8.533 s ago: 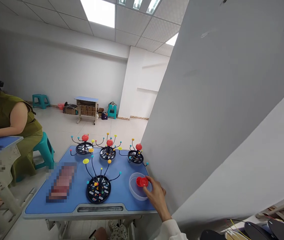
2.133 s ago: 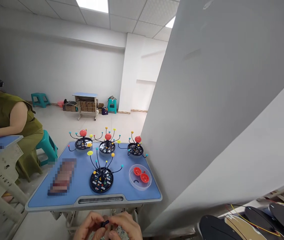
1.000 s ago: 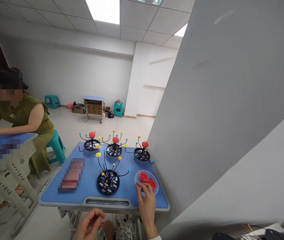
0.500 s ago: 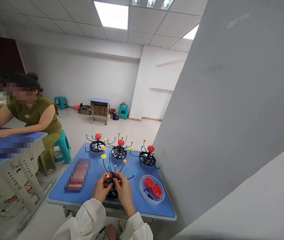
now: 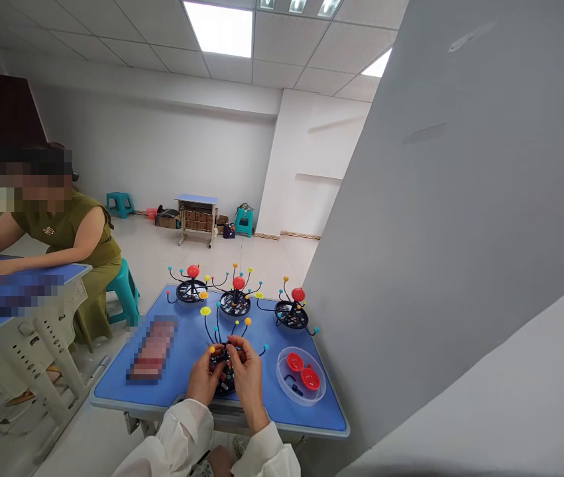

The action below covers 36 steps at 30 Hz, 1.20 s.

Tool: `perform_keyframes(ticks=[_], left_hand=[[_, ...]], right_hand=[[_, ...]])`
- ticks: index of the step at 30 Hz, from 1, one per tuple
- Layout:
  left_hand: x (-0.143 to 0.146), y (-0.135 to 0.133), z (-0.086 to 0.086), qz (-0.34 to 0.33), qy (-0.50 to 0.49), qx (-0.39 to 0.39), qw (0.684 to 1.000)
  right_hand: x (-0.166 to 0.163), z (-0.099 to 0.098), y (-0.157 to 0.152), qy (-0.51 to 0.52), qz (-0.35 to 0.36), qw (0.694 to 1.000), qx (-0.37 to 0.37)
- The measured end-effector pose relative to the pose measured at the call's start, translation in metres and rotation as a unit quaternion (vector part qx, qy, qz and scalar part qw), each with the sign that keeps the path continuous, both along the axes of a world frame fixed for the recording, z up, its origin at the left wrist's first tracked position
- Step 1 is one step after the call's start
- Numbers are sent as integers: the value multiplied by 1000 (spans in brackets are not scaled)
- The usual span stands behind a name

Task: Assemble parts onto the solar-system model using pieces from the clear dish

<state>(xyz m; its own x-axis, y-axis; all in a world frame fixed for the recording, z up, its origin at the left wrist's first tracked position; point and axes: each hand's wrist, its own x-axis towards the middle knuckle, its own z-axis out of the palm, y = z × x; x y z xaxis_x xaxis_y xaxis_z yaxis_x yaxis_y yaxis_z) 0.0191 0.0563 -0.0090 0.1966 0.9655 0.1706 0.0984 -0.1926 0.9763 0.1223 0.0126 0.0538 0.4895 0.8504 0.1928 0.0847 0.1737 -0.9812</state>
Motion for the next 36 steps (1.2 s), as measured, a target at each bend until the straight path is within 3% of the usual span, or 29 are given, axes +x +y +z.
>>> perform_keyframes(ticks=[6,10,12,15,20,24,30,36], left_hand=[[-29,-59,-1,95,-49,58,993],[-53,-85,0,4,24,183,983],[-59,-90,1,-62,51,196,977],[-62,-95,1,-122,47,148,980],[-65,-99,2,-91,-72,-13,993],[-70,-97,10,-108,-215,-132,962],[-72,-99,24,-132,-280,-240,920],[-64,-111,29,-146,-257,-245,923]], right_hand=[[-14,-6,-52,40,8,999,-10],[-29,-19,-94,44,40,998,-10],[-33,-20,-106,17,37,999,7],[-34,-17,-116,-18,43,998,29],[-26,-17,-132,-57,55,996,48],[-18,-20,-139,-33,2,999,29],[-25,-25,-136,17,118,991,-66],[-25,-32,-134,-3,94,995,-31]])
